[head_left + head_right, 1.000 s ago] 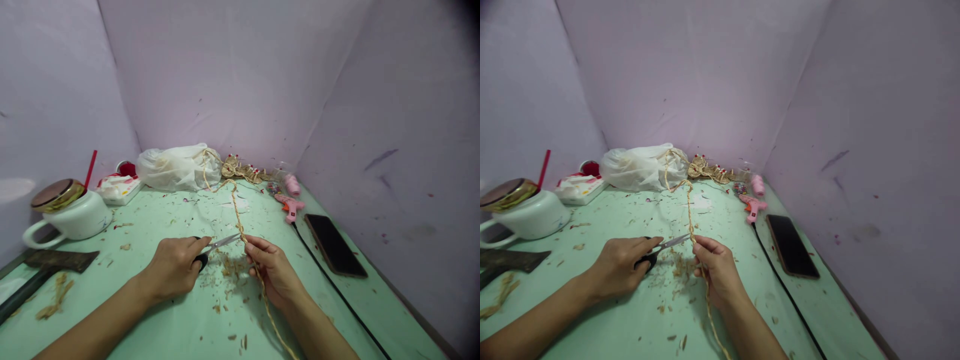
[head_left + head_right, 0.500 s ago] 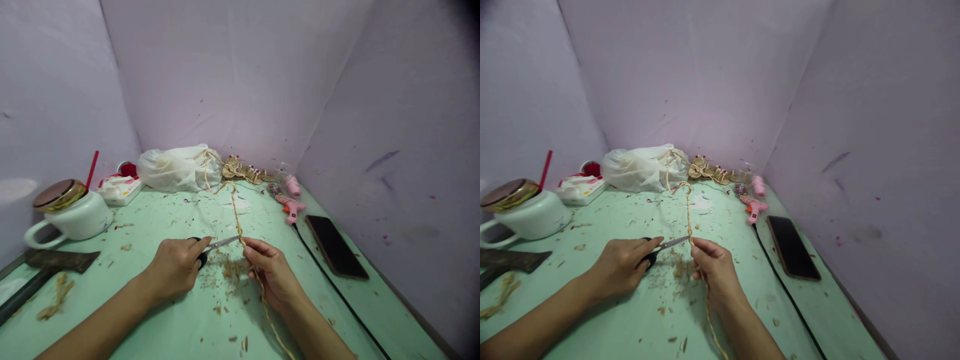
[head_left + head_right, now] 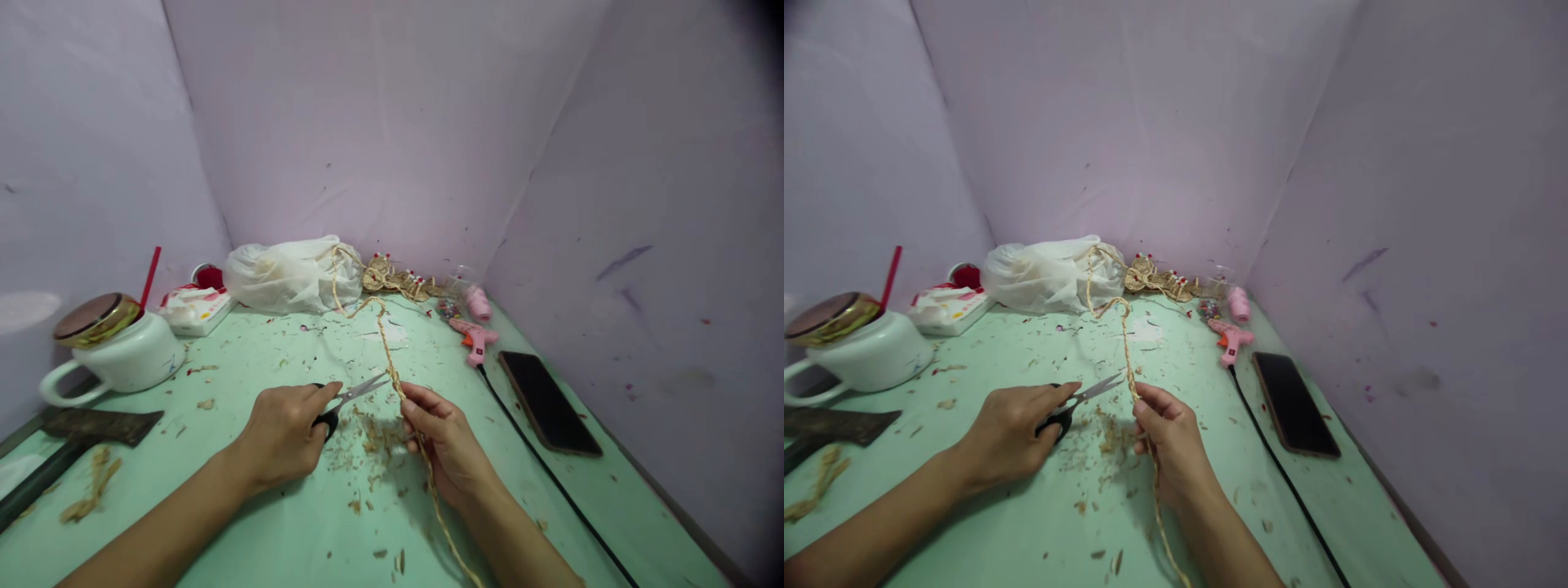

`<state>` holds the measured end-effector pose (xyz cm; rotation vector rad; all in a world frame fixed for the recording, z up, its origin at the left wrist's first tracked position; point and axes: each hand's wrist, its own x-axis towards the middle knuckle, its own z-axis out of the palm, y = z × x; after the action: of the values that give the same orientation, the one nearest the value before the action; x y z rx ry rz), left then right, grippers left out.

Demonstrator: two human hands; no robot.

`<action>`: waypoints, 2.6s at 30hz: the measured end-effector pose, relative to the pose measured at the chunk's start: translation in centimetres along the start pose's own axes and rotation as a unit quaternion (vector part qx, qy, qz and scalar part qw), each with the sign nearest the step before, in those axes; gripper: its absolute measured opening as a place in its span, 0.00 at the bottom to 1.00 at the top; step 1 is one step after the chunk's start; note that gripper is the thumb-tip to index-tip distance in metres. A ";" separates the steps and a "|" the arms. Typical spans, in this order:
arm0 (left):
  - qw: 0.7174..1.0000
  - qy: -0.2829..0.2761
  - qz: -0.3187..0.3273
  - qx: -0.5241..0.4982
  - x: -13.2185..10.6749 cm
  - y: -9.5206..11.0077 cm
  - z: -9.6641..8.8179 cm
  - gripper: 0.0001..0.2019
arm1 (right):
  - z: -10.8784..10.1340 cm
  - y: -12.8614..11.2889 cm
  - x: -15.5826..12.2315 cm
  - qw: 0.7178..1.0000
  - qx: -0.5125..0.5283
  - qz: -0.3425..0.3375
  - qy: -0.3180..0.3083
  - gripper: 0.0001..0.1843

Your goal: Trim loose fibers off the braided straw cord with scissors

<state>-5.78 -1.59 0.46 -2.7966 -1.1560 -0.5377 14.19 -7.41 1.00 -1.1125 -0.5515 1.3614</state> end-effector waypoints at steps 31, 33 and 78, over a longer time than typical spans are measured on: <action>0.996 0.006 -0.005 -0.085 0.0 0.1 0.3 0.23 | 0.1 0.1 -0.1 0.999 0.004 0.007 -0.038 0.17; 0.996 0.002 -0.007 -0.087 0.0 0.1 0.2 0.23 | 0.1 0.1 -0.1 0.999 -0.004 0.003 -0.037 0.17; 0.998 -0.003 0.047 0.033 0.1 0.7 -0.4 0.25 | -0.2 0.4 -0.1 0.917 -0.310 -0.249 0.026 0.05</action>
<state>-5.37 -2.07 0.91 -2.7815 -1.0173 -0.4753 14.19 -7.64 0.59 -1.3791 -1.1924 0.7146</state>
